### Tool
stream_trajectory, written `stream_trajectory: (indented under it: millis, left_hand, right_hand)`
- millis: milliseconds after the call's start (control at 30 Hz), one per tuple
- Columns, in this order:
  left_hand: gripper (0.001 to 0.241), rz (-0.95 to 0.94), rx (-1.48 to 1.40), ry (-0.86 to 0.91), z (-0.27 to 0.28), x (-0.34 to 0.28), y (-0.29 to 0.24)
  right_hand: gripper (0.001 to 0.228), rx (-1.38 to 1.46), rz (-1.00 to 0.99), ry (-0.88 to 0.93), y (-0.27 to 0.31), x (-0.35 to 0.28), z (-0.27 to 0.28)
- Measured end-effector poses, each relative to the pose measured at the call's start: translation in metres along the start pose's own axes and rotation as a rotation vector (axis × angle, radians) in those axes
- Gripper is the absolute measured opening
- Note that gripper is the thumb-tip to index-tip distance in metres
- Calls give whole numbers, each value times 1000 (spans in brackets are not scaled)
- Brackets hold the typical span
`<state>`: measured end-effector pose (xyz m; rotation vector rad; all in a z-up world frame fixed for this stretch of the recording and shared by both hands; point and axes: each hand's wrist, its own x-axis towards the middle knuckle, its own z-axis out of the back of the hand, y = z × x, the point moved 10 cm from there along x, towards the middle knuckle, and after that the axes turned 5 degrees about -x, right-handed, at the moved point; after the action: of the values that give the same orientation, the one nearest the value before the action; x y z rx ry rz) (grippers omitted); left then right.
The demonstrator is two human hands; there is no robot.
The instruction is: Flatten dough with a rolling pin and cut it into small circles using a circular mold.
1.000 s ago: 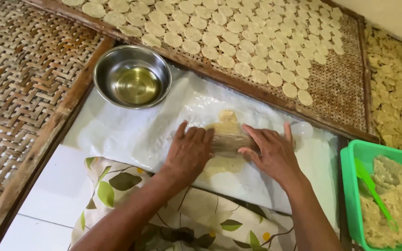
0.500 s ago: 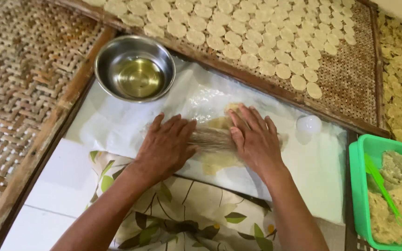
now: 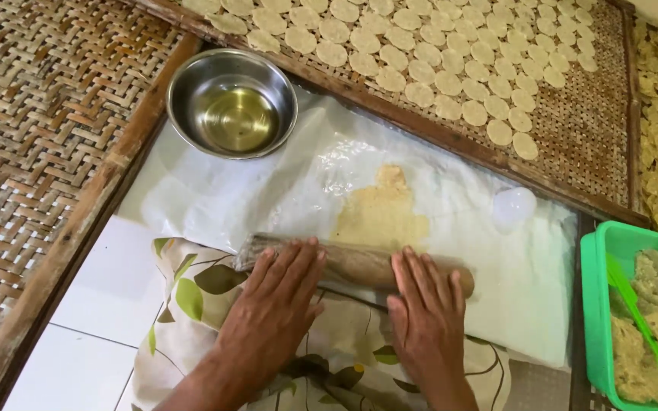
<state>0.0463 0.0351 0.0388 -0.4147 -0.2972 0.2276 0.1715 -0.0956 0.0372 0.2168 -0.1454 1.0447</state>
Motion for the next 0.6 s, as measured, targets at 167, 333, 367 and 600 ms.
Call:
stream_trajectory:
  millis: [167,333,367,600]
  left_hand:
    - [69,-63,55,74,-3,13,3]
    - [73,-94,105,96,-26,63,35]
    - [75,-123,127,117,-36,71,41]
    - [67,-224,-35,86,-20,150,37]
  right_hand:
    - [54,-36,-31,-31,-10,1,-9]
    - [68,13,2,-1,-17,44,0]
    - [74,25,15,39,-18,49,-2]
    - [78,-41,-35,100,-51,73,-2]
